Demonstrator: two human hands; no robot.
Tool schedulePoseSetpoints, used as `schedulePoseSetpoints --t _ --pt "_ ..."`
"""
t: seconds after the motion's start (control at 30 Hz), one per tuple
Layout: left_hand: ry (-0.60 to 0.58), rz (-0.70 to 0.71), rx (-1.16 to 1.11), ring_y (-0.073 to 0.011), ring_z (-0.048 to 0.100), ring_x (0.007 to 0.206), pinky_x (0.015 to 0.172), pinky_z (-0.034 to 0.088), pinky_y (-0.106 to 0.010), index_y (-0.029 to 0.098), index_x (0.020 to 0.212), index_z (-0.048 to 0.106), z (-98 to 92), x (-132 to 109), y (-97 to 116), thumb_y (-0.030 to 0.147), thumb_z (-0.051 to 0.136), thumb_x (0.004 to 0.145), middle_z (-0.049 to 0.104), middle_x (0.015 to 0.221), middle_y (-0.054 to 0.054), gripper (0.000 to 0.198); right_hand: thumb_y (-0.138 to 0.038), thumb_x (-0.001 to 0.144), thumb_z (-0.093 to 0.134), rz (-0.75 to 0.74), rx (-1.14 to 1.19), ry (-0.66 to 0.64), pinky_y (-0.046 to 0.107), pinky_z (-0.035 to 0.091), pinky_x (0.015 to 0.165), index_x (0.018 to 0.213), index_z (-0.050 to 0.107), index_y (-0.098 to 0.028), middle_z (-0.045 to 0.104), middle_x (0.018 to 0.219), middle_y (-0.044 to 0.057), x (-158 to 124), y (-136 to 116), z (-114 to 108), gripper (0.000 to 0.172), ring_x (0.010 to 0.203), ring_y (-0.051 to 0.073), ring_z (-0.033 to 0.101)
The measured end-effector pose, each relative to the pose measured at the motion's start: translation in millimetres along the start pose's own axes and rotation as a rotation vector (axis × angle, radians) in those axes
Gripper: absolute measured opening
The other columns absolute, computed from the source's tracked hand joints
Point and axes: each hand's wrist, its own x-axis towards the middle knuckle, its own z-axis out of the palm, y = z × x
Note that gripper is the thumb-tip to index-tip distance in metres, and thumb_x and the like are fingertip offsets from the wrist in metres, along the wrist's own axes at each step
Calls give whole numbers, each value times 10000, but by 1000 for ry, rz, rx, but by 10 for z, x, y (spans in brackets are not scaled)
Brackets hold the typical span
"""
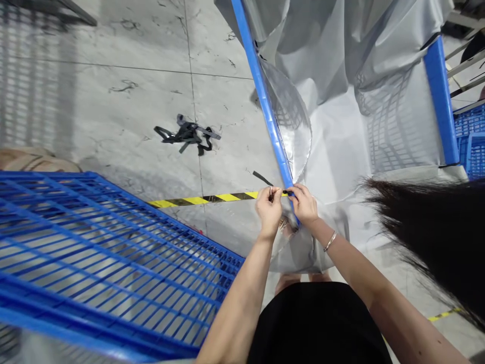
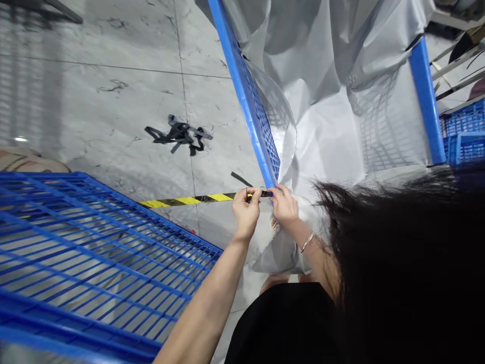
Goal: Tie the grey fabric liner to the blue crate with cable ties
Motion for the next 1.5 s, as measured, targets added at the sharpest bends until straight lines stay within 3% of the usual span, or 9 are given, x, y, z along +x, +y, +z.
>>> schedulePoseSetpoints --t 0.17,0.37,0.5,0.7,0.93,1.23,1.33,1.43,1.5 --pt "277 -192 -341 -53 329 443 447 281 -211 170 731 539 -186 218 151 310 674 705 414 554 86 197 -213 914 538 77 32 -1 268 478 926 1047 676 -202 603 1195 43 71 -74 -51 193 1060 162 594" --pt "-31 -403 -568 8 231 387 386 206 -176 175 800 568 -413 258 147 373 831 561 558 636 52 407 -214 913 540 100 36 18 275 478 883 1010 670 -204 614 1137 38 114 -103 -32 163 987 161 605" --pt "-47 -514 -381 -23 300 390 390 269 -192 170 836 596 -285 -4 -150 385 796 602 535 612 62 376 -214 912 539 123 83 65 284 470 908 978 668 -197 627 1128 50 92 -90 27 146 1016 166 604" --pt "293 -45 -33 -162 611 982 830 486 -271 180 1009 606 -82 -171 -275 360 635 802 649 1020 -59 276 -198 847 582 134 282 60 334 430 1009 841 624 -180 640 1157 85 117 25 10 46 1128 194 579" --pt "-271 22 74 -200 650 868 832 497 -340 191 885 700 -78 -38 -304 292 649 776 719 891 -60 157 -292 832 506 191 813 -83 301 467 928 781 495 -184 645 1143 130 115 225 -111 120 1035 167 609" --pt "-333 205 223 -200 610 874 849 455 -322 211 803 630 23 -28 -190 169 636 740 669 856 -48 76 -168 788 564 135 736 -204 262 428 976 752 552 -164 617 1199 114 114 224 -244 38 1158 142 543" --pt "-158 67 100 -156 581 751 754 453 -285 207 789 548 74 -104 -250 171 610 759 610 778 -13 78 -194 835 534 268 926 -141 194 474 799 768 503 -169 644 1180 85 107 228 -230 78 927 92 594" --pt "70 -305 -151 -74 404 484 538 377 -228 212 742 428 85 -160 -391 264 643 780 490 632 60 224 -235 930 415 519 1188 -37 149 422 567 831 463 -179 676 1085 61 100 232 -192 123 624 43 525" --pt "62 -541 -313 -35 252 401 452 280 -206 212 704 375 53 -159 -474 317 676 774 434 569 90 327 -256 975 334 677 1325 22 155 367 468 869 448 -181 678 1031 55 111 227 -154 173 495 31 453"
